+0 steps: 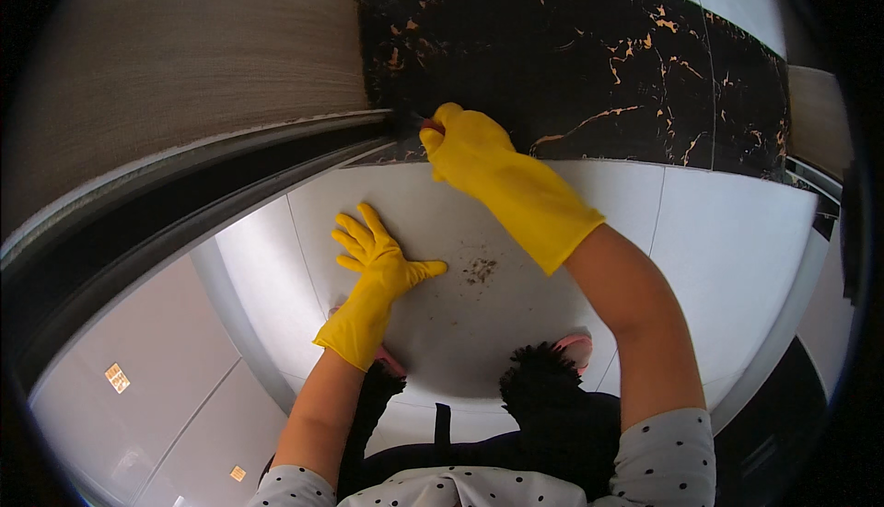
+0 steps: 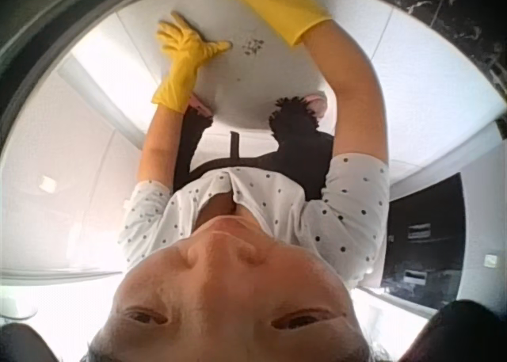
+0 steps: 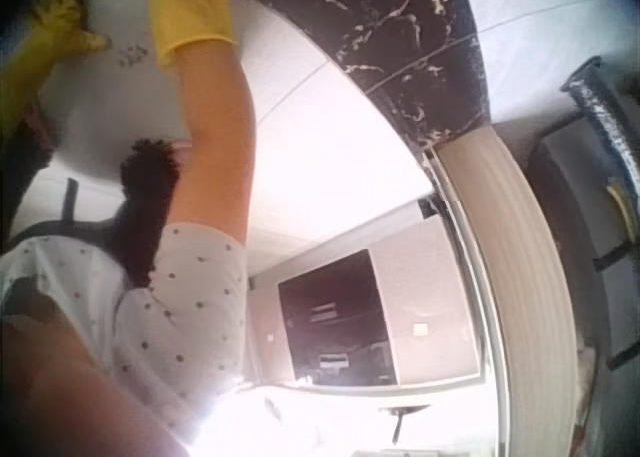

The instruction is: The person sits on a tiled floor and uses a cloth and a scraper to clean the surface. They wipe the floor and scrape along the edges and grout lines to remove dirt.

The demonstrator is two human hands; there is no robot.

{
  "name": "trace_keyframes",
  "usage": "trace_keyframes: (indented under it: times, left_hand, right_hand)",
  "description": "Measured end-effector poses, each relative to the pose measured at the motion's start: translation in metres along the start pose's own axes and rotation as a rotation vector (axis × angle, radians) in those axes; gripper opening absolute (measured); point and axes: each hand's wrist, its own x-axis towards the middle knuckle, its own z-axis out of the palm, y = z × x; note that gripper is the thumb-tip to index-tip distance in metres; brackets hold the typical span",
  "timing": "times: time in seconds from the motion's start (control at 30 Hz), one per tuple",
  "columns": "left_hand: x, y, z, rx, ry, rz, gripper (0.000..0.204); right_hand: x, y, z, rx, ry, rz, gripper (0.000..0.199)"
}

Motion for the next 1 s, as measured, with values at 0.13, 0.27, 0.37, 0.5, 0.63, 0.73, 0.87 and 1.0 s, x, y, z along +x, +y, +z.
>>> trace_keyframes:
  times: [0.13,0.27,0.37,0.5,0.63,0.73,0.87,1.0]
  left_hand:
    - [0.001,-0.004,0.003,-0.009,0.018,0.001,0.167]
    - [0.0,-0.002,0.003,-0.026,0.028,0.022,0.167]
    - [0.002,-0.003,0.005,-0.03,0.035,0.014,0.168]
    - [-0.001,0.003,0.002,-0.023,0.013,0.018,0.168]
    - [-0.001,0.0,0.001,-0.029,0.021,0.012,0.167]
    - [-0.002,-0.001,0.002,-0.032,0.047,0.007,0.167]
    - [-0.003,-0.002,0.003,-0.007,0.046,0.01,0.166]
    - [-0.002,0.002,-0.002,-0.018,0.023,0.014,0.166]
  right_hand:
    - [0.002,0.01,-0.006,-0.071,-0.212,-0.063,0.035]
    - [0.014,0.0,0.004,-0.06,-0.245,0.014,0.039]
    - [0.006,0.006,-0.008,-0.136,-0.286,-0.081,0.042]
    - [0.015,0.001,-0.005,-0.127,-0.265,-0.004,0.043]
    - [0.01,0.016,0.003,-0.17,-0.29,-0.189,0.044]
    - [-0.02,0.016,0.012,0.286,-0.335,-0.067,0.043]
    - [-0.021,0.013,0.03,0.327,-0.356,-0.014,0.043]
    - [-0.007,0.005,0.046,0.308,-0.405,0.055,0.045]
